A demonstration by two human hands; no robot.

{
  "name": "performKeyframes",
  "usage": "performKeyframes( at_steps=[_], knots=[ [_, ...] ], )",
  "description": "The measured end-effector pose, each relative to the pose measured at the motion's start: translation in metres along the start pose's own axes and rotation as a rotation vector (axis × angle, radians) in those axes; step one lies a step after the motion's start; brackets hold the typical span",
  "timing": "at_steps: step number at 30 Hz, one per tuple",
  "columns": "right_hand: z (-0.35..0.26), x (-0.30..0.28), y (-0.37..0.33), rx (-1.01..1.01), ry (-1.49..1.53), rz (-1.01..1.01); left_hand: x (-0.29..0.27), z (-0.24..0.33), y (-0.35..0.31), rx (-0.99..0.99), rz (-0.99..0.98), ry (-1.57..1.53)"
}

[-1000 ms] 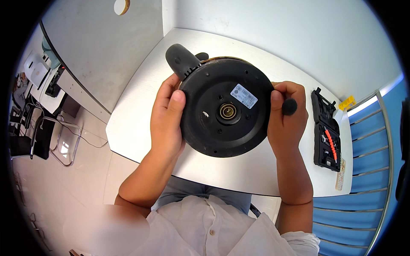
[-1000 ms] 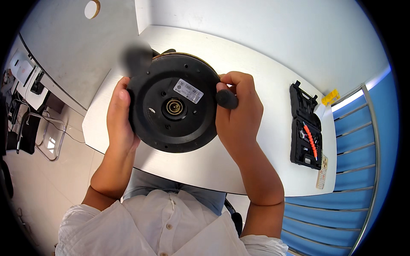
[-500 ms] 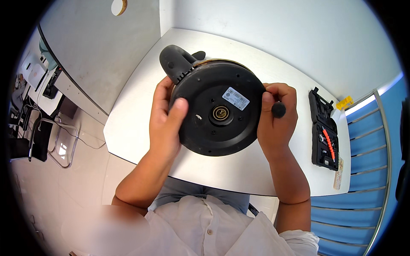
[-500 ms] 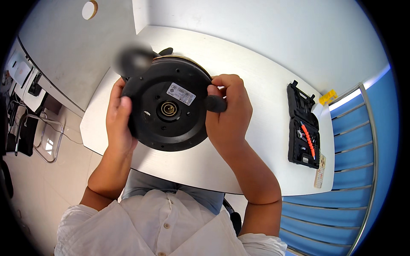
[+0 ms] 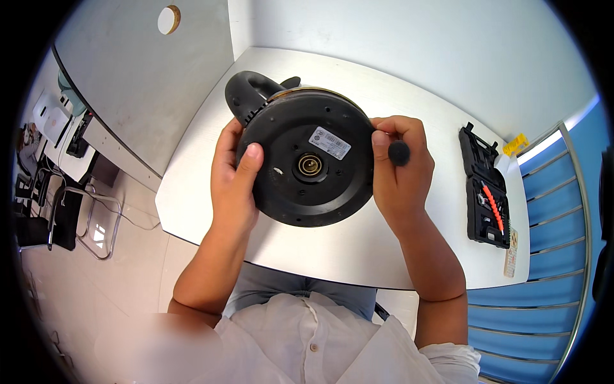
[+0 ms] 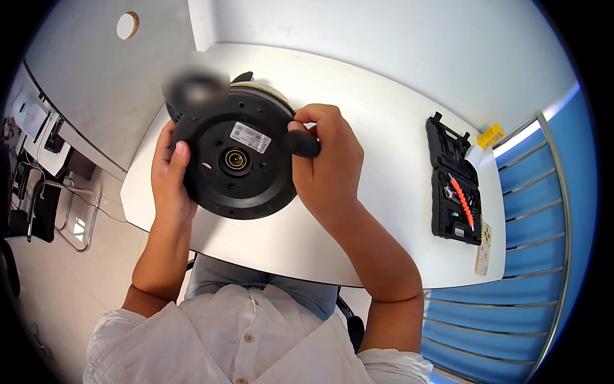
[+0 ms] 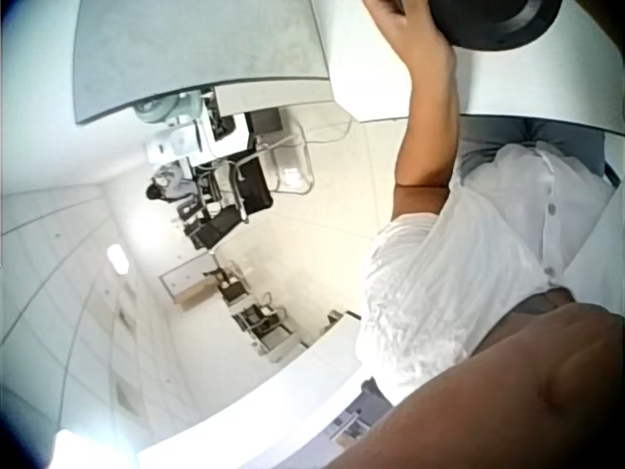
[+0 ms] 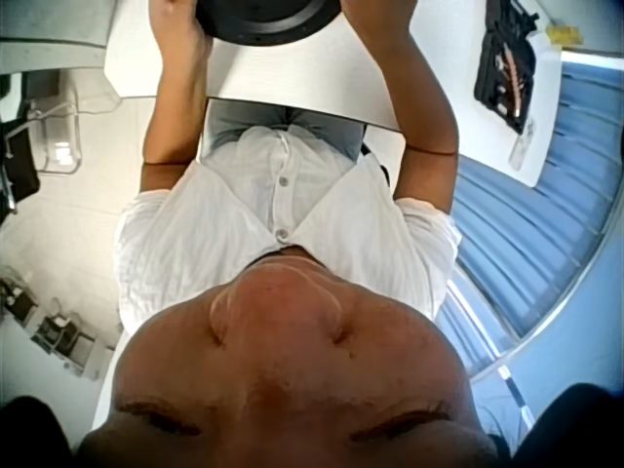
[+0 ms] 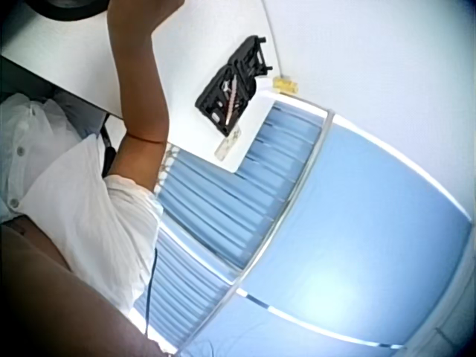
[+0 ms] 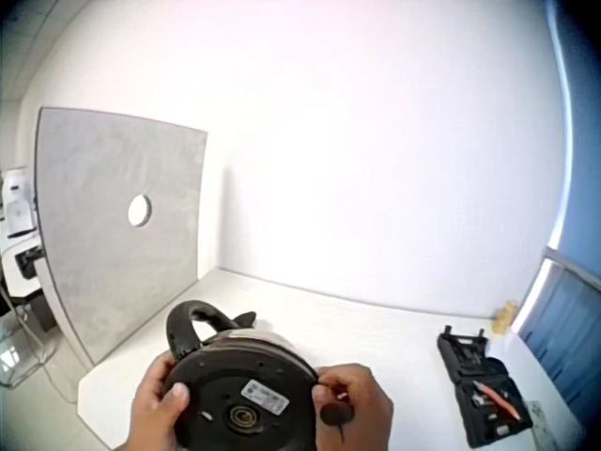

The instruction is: The person assembles a small electric kettle by inserting screws into the base and tightening them with a screwdriver. They then attach the base to the kettle body and secure it by hand.

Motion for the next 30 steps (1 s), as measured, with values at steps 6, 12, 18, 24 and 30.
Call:
performKeyframes(
  at_steps=[6,12,18,24,30],
  knots=[
    [0.009,-0.001,0.003,0.114,0.046,-0.078,0.003,0.001,0.003,-0.029,0.018,-0.026],
    [0.084,-0.021,-0.001,0.495,0.185,-0.097,0.003,0.004,0.007,-0.035,0.076,-0.033],
    [0.196,-0.036,-0.067,0.562,-0.678,-0.499,0.005,0.002,0.008,-0.049,0.065,-0.07],
    [0.196,-0.035,-0.066,0.565,-0.646,-0.524,0.01,0.004,0.008,-0.072,0.069,-0.078],
    [0.092,-0.018,-0.02,0.591,0.352,-0.179,0.012,0.009,0.01,-0.068,0.098,-0.029]
  ],
)
Point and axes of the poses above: each hand's wrist, its own y-axis towards the middle knuckle, its own x-axis out of the palm, z = x × y, the point moved 9 cm from there along y, towards the middle knuckle, and after that the axes turned 3 degrees about y, right-handed, at the moved point
